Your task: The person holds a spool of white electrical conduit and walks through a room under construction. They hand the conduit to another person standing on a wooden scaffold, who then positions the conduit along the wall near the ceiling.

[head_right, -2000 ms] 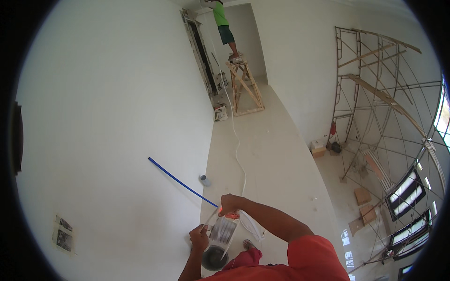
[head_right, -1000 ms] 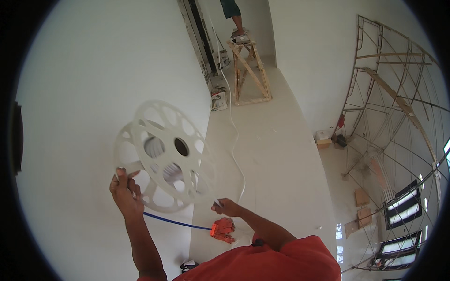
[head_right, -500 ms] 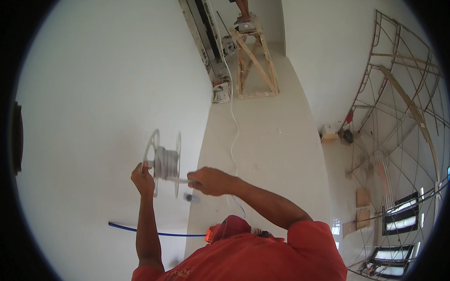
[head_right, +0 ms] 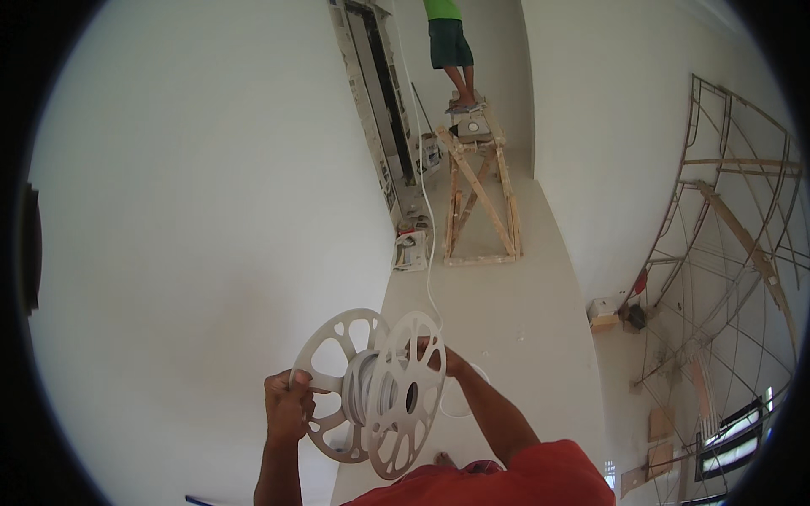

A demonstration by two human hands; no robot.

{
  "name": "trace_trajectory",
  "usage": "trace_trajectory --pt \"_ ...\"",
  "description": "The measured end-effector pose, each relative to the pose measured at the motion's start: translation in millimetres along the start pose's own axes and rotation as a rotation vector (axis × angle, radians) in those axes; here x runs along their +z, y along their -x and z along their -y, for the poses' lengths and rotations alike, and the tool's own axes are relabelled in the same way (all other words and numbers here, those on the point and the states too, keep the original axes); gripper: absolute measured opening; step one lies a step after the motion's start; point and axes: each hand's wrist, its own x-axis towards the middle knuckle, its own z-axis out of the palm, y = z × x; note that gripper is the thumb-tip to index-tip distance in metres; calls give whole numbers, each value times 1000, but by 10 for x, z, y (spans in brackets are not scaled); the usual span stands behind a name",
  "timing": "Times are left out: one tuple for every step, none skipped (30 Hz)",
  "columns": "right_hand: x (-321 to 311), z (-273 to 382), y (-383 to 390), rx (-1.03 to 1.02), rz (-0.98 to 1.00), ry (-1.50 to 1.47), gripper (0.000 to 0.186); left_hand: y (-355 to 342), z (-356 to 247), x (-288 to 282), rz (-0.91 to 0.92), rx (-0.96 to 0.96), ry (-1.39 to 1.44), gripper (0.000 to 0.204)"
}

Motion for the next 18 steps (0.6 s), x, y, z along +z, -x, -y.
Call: trace_trajectory --pt "-98 -127 -8 -36 -13 1 36 -110 -53 97 -9 19 6 41" --pt "-188 -254 5 -32 -141 -3 30 -338 -100 202 -18 18 8 41" --pt "-274 -331 -37 -33 -270 -10 24 -561 -158 296 -15 39 22 42" --pt "-387 -376 -120 39 -234 -31 19 -792 -217 365 14 61 58 38" --pt "-502 -396 -211 110 -196 -51 15 -1037 -275 436 -32 107 63 37" --pt "-577 -440 -301 165 -237 36 16 -1294 -330 517 -71 161 82 37" --pt "-663 -481 -398 176 -180 107 21 -1535 -378 595 -122 192 95 36" --pt "-754 -524 -422 300 -183 357 26 -1785 -425 660 -168 256 98 34" --pt "-852 -571 -409 395 -167 570 31 -2039 -487 722 -227 293 89 33" --pt "-968 -641 -407 463 -149 659 36 -2291 -562 770 -302 350 76 35" --pt "-1102 -741 -387 499 -114 713 42 -2540 -644 811 -382 400 56 36" --pt "-1238 -850 -347 572 -83 757 47 -2770 -745 842 -428 424 57 36" --pt "-1430 -940 -317 613 -33 822 48 -3006 -865 876 -474 456 60 36" --pt "-1615 -1036 -268 691 14 873 49 -3206 -995 891 -496 488 41 39" --pt "-1822 -1114 -250 771 57 910 50 -3416 -1131 912 -499 531 16 43" --pt "-2048 -1175 -277 828 163 999 53 -3618 -1250 936 -564 551 -8 45" --pt "-2277 -1218 -337 936 264 1082 56 -3809 -1338 955 -589 590 -39 49" --pt "-2483 -1233 -393 941 220 1162 62 -3983 -1392 959 -641 582 -58 47"
